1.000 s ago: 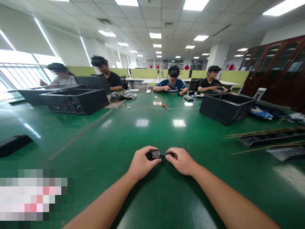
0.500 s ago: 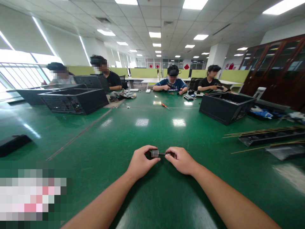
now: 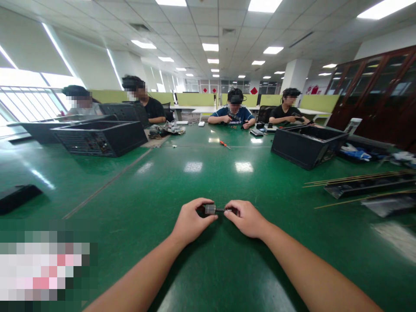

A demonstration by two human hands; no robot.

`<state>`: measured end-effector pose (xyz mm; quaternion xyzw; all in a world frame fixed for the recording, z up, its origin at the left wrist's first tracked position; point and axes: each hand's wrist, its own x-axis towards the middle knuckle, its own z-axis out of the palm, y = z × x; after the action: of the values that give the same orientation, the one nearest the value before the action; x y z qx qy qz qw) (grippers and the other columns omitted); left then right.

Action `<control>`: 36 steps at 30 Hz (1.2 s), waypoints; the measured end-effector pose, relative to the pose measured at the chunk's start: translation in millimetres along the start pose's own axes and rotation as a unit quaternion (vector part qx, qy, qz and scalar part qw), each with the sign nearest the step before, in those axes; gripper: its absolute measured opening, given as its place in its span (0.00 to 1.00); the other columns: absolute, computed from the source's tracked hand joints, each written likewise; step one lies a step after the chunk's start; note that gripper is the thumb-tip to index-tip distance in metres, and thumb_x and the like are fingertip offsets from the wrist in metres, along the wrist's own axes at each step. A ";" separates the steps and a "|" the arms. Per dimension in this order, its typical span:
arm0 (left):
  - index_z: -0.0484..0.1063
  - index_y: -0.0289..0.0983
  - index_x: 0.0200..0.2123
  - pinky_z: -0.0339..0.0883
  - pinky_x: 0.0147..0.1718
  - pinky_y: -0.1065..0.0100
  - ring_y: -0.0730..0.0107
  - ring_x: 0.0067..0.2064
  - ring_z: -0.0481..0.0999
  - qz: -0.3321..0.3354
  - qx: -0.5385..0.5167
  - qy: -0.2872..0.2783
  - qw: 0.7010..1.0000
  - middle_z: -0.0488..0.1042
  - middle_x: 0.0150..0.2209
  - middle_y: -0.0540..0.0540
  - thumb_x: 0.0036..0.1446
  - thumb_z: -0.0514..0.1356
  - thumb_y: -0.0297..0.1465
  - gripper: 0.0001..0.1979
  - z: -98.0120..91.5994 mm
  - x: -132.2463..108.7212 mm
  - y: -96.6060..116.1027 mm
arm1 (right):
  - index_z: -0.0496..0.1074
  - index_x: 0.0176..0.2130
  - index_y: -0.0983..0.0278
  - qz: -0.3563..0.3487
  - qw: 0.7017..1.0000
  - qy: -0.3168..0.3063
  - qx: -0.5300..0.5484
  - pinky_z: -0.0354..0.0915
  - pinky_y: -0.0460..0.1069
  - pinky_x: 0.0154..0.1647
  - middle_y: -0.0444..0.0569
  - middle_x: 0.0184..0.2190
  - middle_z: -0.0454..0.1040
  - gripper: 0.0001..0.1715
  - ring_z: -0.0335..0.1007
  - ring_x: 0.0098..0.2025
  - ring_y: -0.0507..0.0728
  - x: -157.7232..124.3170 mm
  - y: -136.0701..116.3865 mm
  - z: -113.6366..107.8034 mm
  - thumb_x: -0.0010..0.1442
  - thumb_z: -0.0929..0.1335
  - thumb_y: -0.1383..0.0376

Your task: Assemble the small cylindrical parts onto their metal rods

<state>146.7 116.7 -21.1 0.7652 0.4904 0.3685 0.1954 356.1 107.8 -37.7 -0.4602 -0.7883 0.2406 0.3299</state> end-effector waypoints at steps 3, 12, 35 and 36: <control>0.77 0.39 0.38 0.71 0.44 0.62 0.62 0.40 0.79 0.002 0.002 0.000 1.000 0.81 0.37 0.48 0.43 0.69 0.30 0.15 -0.2 0.1 -0.8 | 0.75 0.38 0.64 0.003 1.000 -0.003 0.001 0.56 0.46 0.31 0.45 0.30 0.74 0.09 0.64 0.30 0.51 0.1 0.6 0.5 0.61 0.66 0.64; 0.77 0.39 0.38 0.72 0.43 0.62 0.62 0.39 0.79 0.006 0.002 -0.001 1.000 0.81 0.37 0.48 0.44 0.68 0.30 0.15 -0.1 0.7 -3.0 | 0.74 0.38 0.64 0.007 1.000 -0.005 -0.001 0.56 0.45 0.30 0.45 0.30 0.74 0.08 0.65 0.30 0.51 -0.1 -1.6 -0.3 0.61 0.66 0.64; 0.77 0.40 0.38 0.72 0.43 0.62 0.62 0.39 0.79 0.009 -0.006 0.009 1.000 0.81 0.37 0.48 0.43 0.68 0.31 0.15 -0.2 0.5 -3.3 | 0.75 0.38 0.64 -0.002 1.000 -0.007 0.003 0.58 0.46 0.33 0.46 0.31 0.74 0.07 0.66 0.31 0.52 -0.4 0.9 -1.3 0.60 0.67 0.65; 0.77 0.40 0.38 0.72 0.43 0.62 0.62 0.39 0.79 0.010 -0.004 0.008 1.000 0.81 0.37 0.48 0.43 0.68 0.31 0.15 -0.1 0.5 -3.8 | 0.75 0.38 0.64 -0.001 1.000 -0.006 0.004 0.58 0.46 0.33 0.46 0.31 0.74 0.07 0.66 0.31 0.52 -0.5 1.0 -1.4 0.60 0.67 0.65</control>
<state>144.5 118.9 -23.4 0.7661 0.4830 0.3786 0.1911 357.9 108.0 -37.6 -0.4564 -0.7901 0.2458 0.3272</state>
